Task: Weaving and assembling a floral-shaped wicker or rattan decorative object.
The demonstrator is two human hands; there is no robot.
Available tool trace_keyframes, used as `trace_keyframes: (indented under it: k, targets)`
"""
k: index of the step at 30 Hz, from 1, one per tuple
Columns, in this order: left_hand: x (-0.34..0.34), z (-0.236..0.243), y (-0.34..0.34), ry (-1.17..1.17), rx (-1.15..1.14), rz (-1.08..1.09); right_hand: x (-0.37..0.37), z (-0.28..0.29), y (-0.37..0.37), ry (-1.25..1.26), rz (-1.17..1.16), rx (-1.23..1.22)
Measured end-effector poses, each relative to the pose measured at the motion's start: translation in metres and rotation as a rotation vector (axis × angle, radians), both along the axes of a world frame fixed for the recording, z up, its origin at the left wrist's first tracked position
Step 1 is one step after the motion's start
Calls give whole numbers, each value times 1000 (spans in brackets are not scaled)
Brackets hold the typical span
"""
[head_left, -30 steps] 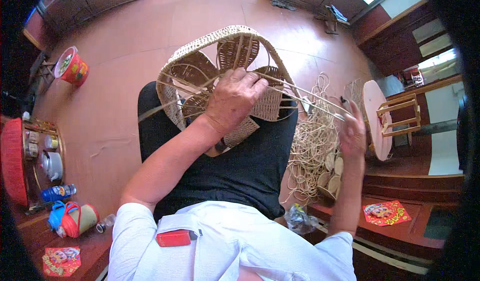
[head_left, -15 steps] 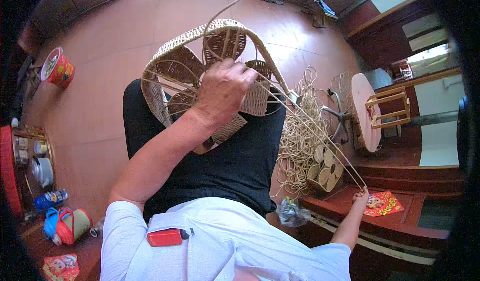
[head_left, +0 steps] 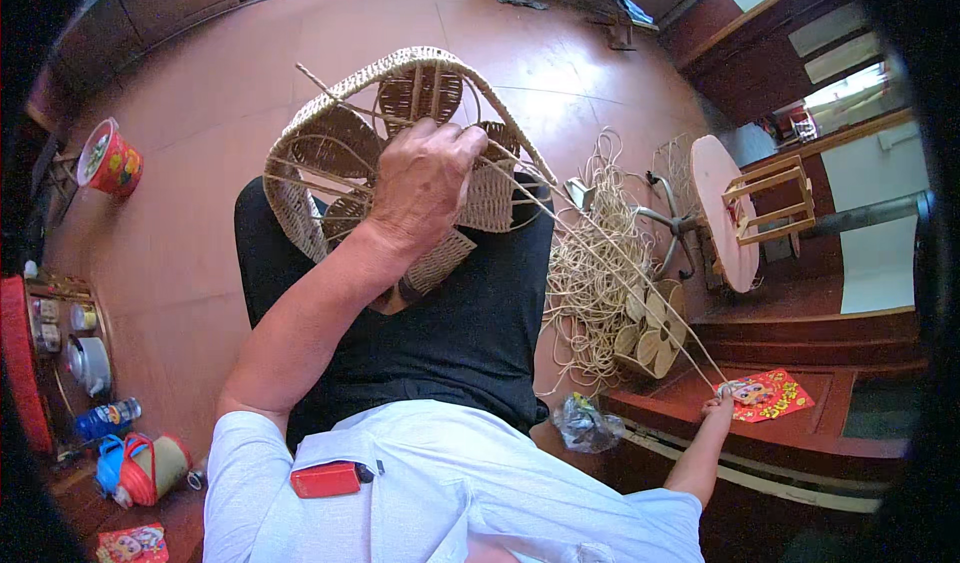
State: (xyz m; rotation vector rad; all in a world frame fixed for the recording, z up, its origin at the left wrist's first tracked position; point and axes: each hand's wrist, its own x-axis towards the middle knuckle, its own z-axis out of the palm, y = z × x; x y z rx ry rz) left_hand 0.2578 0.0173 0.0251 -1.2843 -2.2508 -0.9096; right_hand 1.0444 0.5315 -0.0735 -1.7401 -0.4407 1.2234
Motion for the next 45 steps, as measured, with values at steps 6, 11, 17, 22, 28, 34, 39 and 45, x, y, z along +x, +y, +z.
trace_keyframes:
  k: [6, 11, 17, 22, 28, 34, 39, 45]
  targets:
    - [0, 1, 3, -50, 92, -6, -16, -26, -27, -684, 372, 159]
    - [5, 6, 6, -12, 49, -9, -128, -68, -72, -1011, 1241, -118]
    - [4, 3, 5, -17, 40, -9, -399, 16, -190, -887, 1315, 747]
    - [4, 2, 5, -23, 33, 19, -567, 112, -317, -598, 1440, 1289]
    - [6, 4, 6, -3, 55, 10, -651, 123, -361, -758, 1363, 1609]
    - [7, 0, 9, 0, 46, 28, -674, 101, -351, -707, 1357, 1683]
    - [5, 1, 11, 49, 38, 86, -644, 108, -333, -805, 1224, 1521]
    - [5, -7, 23, 180, 2, 147, -552, 52, -214, -607, 926, 1008]
